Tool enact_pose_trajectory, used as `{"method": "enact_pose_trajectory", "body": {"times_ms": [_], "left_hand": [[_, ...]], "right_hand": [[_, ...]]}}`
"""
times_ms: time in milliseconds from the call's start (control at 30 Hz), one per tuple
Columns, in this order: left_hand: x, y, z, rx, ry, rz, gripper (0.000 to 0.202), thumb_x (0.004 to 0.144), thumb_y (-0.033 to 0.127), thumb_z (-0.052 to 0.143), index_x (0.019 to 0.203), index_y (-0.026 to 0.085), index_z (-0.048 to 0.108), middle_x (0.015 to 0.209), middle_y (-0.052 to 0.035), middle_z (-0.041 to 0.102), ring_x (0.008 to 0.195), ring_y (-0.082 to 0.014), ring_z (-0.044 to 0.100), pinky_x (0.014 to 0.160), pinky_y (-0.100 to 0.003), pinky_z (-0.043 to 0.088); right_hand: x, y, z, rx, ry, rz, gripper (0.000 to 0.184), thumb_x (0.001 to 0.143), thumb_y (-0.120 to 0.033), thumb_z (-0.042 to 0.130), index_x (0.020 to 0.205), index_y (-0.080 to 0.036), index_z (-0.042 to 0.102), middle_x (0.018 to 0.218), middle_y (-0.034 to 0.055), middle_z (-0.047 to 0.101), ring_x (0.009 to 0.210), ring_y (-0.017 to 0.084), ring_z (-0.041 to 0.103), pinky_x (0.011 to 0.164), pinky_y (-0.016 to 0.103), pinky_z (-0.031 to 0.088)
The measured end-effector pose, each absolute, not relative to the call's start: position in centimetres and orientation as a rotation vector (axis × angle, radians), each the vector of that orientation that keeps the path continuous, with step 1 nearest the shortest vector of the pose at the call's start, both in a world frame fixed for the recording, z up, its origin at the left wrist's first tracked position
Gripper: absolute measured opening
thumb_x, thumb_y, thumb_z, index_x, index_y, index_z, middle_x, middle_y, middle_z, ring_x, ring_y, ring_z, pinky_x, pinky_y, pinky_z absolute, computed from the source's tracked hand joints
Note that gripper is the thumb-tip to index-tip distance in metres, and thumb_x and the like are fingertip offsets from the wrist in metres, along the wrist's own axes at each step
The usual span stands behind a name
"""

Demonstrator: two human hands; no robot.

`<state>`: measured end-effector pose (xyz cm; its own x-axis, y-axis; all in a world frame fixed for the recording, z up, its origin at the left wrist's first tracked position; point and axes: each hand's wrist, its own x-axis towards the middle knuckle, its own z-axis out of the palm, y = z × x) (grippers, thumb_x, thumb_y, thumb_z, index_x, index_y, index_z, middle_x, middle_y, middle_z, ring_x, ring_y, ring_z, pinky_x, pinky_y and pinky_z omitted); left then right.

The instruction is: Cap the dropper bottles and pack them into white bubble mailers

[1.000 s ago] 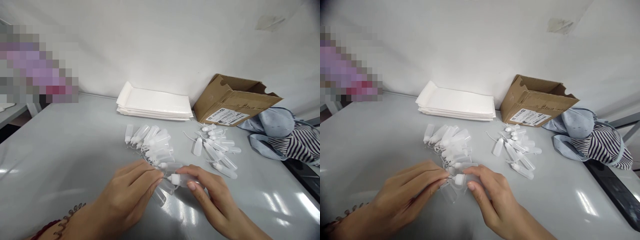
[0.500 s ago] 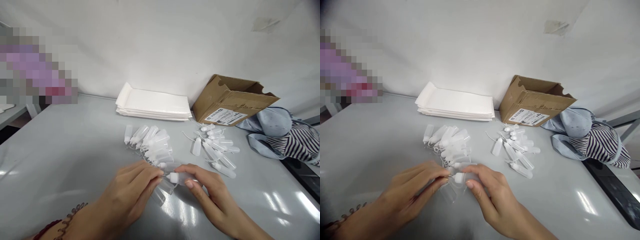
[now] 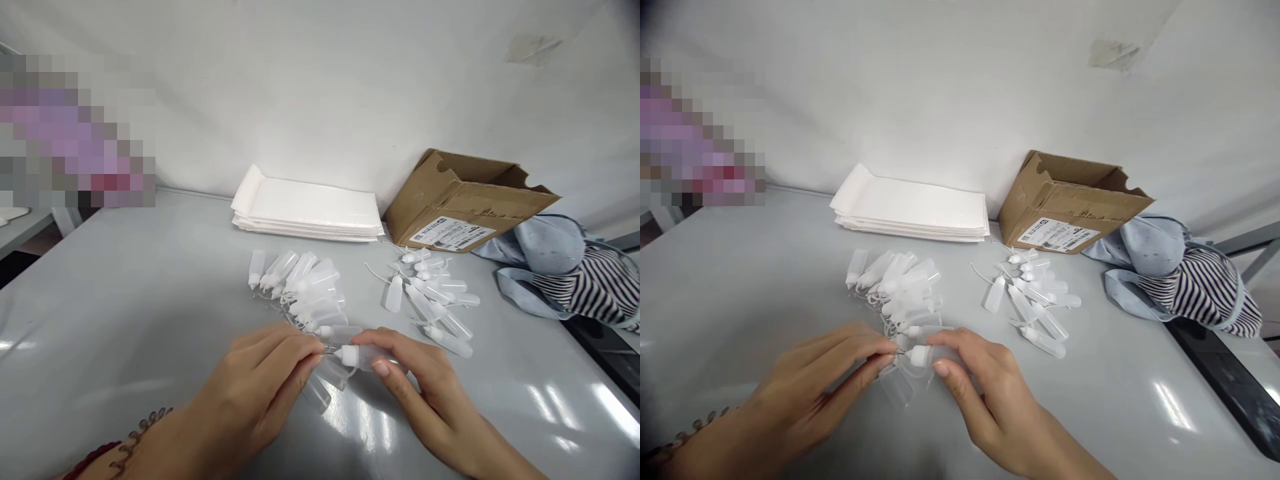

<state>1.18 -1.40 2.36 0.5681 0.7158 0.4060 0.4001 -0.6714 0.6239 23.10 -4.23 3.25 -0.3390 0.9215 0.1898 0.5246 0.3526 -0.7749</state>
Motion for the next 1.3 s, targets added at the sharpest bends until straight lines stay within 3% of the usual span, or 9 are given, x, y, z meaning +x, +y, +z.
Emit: {"method": "enact_pose_trajectory", "body": {"times_ms": [200, 600, 933, 1167, 1300], "left_hand": [[0.9, -1.5, 1.9, 2.322, 0.855, 0.882, 0.017, 0.092, 0.007, 0.046, 0.094, 0.016, 0.060, 0.080, -0.0003, 0.064, 0.071, -0.0116, 0.059, 0.068, -0.024, 0.050], [0.8, -1.2, 1.4, 2.465, 0.758, 0.974, 0.017, 0.092, 0.003, 0.047, 0.100, 0.014, 0.058, 0.082, -0.0034, 0.066, 0.075, -0.0152, 0.062, 0.068, -0.029, 0.051], [0.8, -1.0, 1.1, 2.445, 0.733, 1.000, 0.017, 0.089, 0.001, 0.050, 0.099, 0.012, 0.058, 0.082, -0.0039, 0.066, 0.073, -0.0142, 0.061, 0.066, -0.027, 0.050], [0.5, -0.8, 0.7, 2.416, 0.908, 1.008, 0.019, 0.090, 0.011, 0.056, 0.108, 0.016, 0.056, 0.086, -0.0012, 0.067, 0.074, -0.0117, 0.062, 0.069, -0.023, 0.050], [0.5, -0.5, 1.0, 2.413, 0.895, 1.006, 0.013, 0.090, 0.010, 0.055, 0.101, 0.017, 0.058, 0.080, 0.0009, 0.065, 0.070, -0.0105, 0.061, 0.064, -0.021, 0.048]], "right_hand": [[23.1, -4.3, 3.2, -1.246, -1.993, 0.847, 0.021, 0.094, -0.020, 0.046, 0.111, -0.023, 0.058, 0.090, -0.0017, 0.070, 0.077, 0.011, 0.066, 0.069, 0.019, 0.053], [22.8, -4.5, 3.1, -1.261, -2.017, 0.825, 0.021, 0.095, -0.021, 0.045, 0.112, -0.023, 0.057, 0.102, 0.0015, 0.071, 0.092, 0.014, 0.068, 0.076, 0.022, 0.056], [22.7, -4.5, 2.7, -1.279, -2.023, 0.876, 0.022, 0.096, -0.024, 0.044, 0.115, -0.023, 0.056, 0.103, 0.0012, 0.070, 0.093, 0.014, 0.067, 0.080, 0.024, 0.054], [22.9, -4.3, 2.3, -1.212, -2.066, 0.854, 0.025, 0.098, -0.022, 0.041, 0.121, -0.024, 0.051, 0.096, 0.0025, 0.067, 0.082, 0.015, 0.064, 0.071, 0.025, 0.052], [23.0, -4.4, 2.3, -1.196, -2.069, 0.820, 0.027, 0.098, -0.023, 0.040, 0.123, -0.024, 0.050, 0.095, 0.0033, 0.067, 0.080, 0.015, 0.065, 0.069, 0.026, 0.053]]}}
